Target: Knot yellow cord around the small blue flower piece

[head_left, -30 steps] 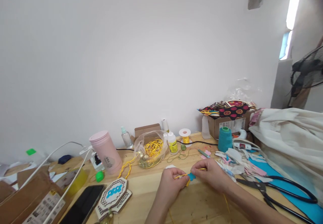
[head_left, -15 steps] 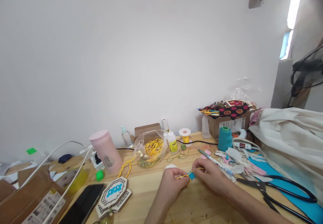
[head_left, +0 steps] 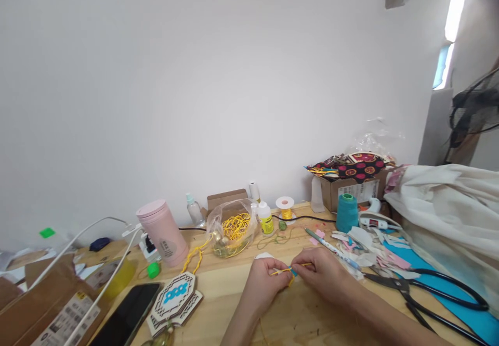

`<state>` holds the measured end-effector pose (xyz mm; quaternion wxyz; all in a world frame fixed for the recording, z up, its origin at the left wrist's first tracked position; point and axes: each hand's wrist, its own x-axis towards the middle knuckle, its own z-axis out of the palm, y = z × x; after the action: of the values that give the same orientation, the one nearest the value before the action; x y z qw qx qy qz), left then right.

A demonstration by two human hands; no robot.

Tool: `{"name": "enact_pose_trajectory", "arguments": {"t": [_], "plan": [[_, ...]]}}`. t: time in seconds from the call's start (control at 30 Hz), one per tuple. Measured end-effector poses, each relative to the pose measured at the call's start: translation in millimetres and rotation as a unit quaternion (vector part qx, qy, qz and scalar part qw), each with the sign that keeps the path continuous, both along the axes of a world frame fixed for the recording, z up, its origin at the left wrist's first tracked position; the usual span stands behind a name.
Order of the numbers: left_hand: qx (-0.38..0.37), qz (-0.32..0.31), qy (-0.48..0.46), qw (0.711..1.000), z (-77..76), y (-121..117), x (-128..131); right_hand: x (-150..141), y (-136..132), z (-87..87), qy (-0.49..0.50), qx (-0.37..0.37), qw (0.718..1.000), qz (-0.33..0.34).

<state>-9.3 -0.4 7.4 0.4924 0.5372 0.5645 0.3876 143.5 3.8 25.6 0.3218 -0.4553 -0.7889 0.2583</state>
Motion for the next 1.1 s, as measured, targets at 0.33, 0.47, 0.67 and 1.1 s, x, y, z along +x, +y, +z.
{"name": "enact_pose_trajectory", "arguments": {"t": [0.33,0.47,0.67,1.1], "plan": [[-0.005,-0.027,-0.071,0.997,-0.6,3.1,-2.3,-3.3,-3.3,3.6,0.008,-0.007,1.0,-0.019],[0.011,-0.033,-0.049,0.998,1.0,2.6,-0.3,-2.9,-3.2,3.7,-0.009,0.02,1.0,-0.019],[0.072,-0.031,0.068,0.995,6.6,-0.8,-0.1,-2.7,-3.5,2.0,-0.054,0.087,0.995,0.021],[0.094,-0.032,0.046,0.994,4.9,-2.0,-0.9,-1.6,4.0,-7.0,0.092,-0.054,0.994,0.002]]}}
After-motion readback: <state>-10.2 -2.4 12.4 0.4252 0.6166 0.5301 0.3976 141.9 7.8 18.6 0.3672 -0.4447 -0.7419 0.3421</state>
